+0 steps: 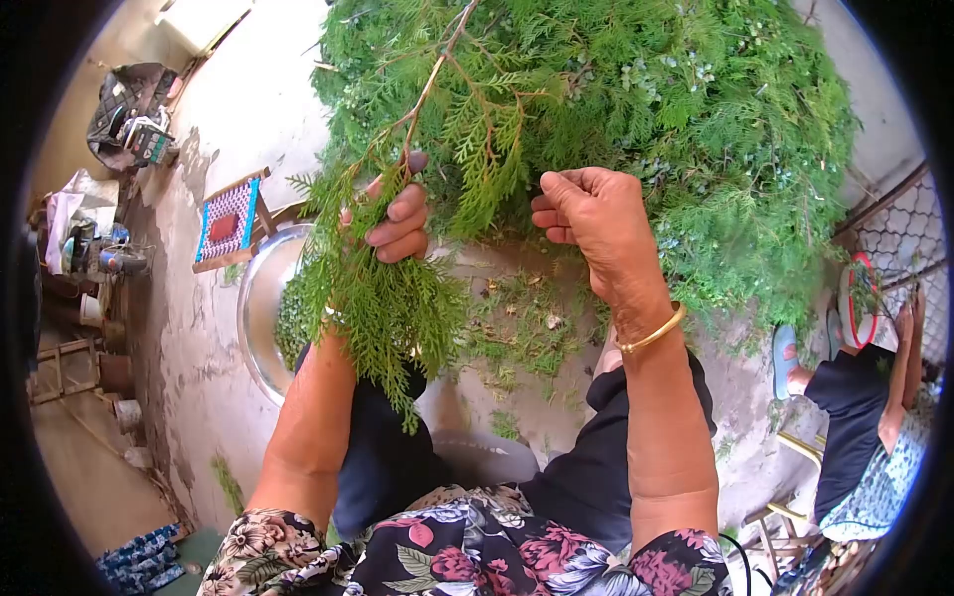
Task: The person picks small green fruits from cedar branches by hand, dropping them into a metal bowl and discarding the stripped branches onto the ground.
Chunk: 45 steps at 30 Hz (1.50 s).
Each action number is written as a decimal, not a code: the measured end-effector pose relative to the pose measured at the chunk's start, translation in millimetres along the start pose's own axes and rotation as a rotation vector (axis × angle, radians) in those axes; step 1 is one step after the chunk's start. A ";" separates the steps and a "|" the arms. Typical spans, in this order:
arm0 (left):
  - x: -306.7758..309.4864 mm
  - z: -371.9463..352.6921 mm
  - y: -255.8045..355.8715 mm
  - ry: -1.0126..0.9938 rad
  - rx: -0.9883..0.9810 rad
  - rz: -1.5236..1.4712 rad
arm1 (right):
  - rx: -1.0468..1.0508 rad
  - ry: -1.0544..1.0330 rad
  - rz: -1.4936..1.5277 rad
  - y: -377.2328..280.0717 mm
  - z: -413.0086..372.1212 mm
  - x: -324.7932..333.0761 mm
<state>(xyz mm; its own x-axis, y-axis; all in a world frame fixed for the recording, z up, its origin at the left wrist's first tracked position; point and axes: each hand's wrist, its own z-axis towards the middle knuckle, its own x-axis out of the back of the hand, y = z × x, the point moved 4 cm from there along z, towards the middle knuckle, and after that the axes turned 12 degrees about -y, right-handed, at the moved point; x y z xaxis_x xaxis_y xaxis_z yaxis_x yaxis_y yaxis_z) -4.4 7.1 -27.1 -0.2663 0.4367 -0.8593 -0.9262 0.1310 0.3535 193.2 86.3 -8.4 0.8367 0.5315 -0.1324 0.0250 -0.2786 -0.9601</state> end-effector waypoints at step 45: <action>-78.9 -466.8 119.0 1.456 0.494 1.571 | 0.108 -0.045 -0.309 -0.6 -13.3 46.4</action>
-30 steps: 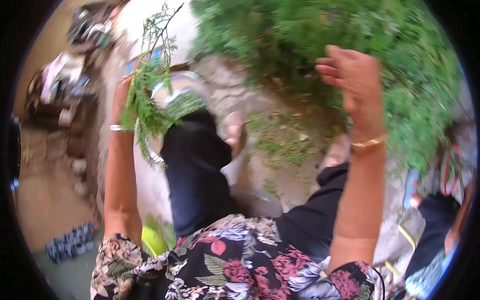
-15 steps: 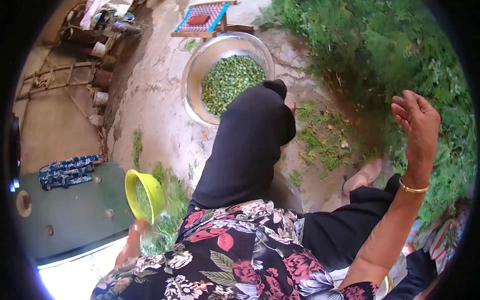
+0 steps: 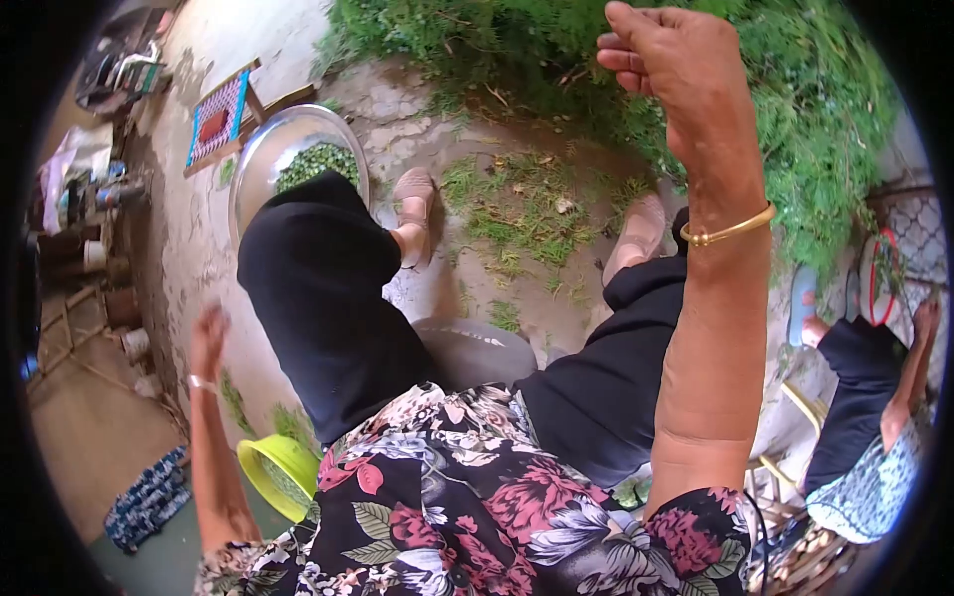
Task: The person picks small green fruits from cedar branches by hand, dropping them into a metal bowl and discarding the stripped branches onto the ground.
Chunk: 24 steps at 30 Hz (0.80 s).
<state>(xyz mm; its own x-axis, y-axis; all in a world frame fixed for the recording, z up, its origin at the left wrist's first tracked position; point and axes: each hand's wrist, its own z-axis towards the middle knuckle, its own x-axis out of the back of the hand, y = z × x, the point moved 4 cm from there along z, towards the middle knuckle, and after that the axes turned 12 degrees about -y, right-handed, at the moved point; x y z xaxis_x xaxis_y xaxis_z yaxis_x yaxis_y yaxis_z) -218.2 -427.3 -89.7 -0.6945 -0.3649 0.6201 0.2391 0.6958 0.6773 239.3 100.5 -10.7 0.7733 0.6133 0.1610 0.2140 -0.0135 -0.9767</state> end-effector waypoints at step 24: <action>-496.6 178.1 90.6 -0.560 -0.079 0.897 | -0.239 0.096 0.343 10.1 -64.2 87.9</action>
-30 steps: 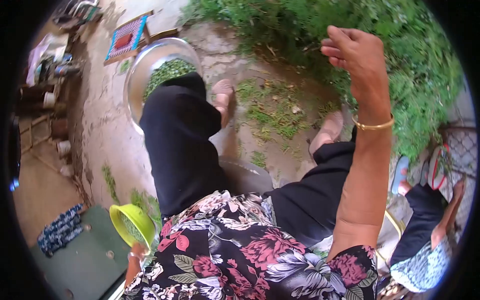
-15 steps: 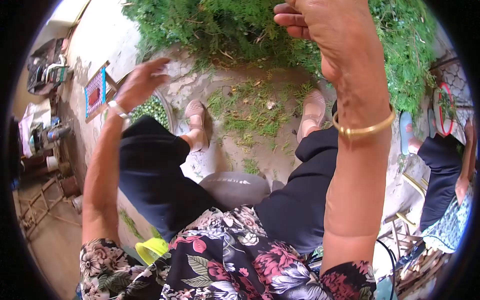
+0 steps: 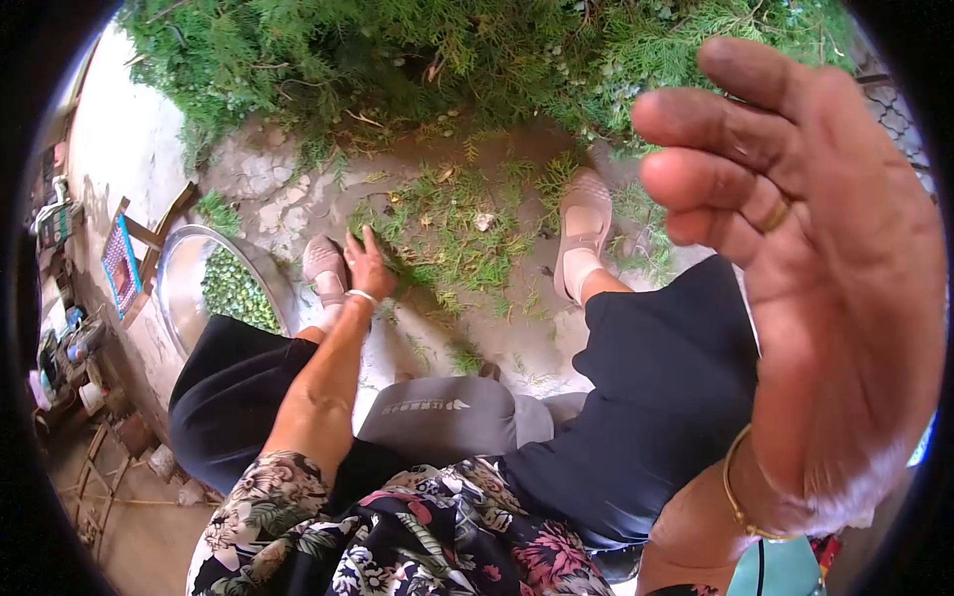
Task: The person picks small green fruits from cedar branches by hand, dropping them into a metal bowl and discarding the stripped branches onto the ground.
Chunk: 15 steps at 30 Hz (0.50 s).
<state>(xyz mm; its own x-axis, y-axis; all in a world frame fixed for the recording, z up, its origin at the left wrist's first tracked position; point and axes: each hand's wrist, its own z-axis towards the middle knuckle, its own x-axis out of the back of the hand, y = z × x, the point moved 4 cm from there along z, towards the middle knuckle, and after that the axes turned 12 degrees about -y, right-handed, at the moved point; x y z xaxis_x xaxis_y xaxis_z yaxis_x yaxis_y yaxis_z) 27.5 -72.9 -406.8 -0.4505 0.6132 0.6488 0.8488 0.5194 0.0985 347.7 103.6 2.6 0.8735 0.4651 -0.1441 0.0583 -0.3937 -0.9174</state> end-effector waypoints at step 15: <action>41.1 46.4 70.9 0.290 0.006 -0.314 | 0.036 0.195 0.091 1.4 -29.8 33.3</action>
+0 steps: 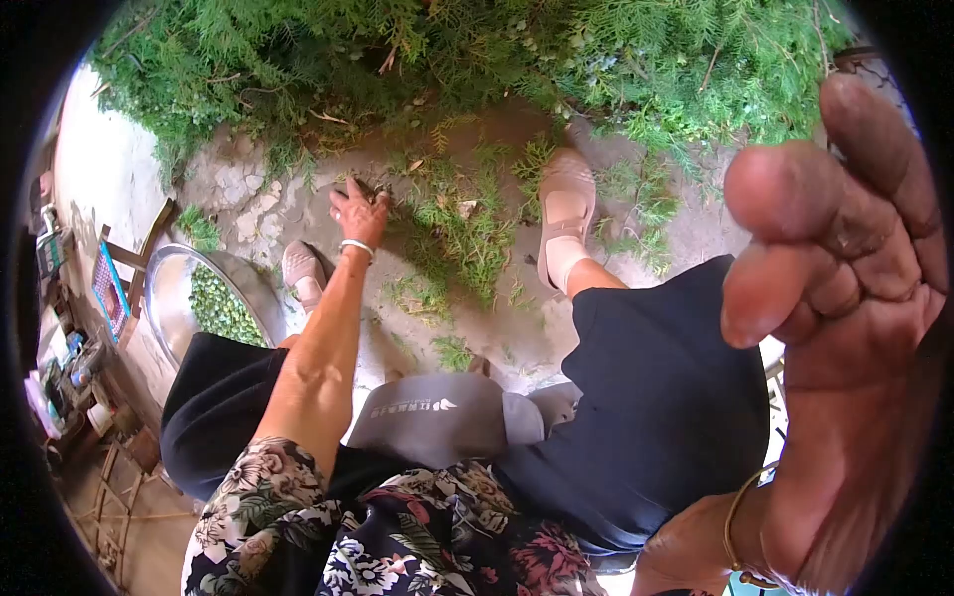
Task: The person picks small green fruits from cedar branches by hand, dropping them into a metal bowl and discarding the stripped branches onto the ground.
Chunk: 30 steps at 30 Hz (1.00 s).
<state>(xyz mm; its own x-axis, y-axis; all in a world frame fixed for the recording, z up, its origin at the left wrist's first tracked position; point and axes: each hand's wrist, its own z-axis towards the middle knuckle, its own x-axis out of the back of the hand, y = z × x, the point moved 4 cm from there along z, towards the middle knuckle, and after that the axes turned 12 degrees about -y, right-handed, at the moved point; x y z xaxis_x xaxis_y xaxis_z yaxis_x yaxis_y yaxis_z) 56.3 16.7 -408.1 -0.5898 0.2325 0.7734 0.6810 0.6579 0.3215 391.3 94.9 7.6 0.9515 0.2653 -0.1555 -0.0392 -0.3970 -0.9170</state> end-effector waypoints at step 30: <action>-30.0 15.4 169.1 -0.336 -0.713 0.726 | 0.050 0.269 -0.046 2.6 -23.2 29.5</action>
<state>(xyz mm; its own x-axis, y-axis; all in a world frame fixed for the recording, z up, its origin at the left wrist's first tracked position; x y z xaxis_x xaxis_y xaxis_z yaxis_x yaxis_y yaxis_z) 182.5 132.0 -385.4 0.0432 0.6569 0.7528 0.9493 -0.2619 0.1741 426.3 81.3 9.2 0.9992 0.0364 -0.0164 -0.0029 -0.3441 -0.9389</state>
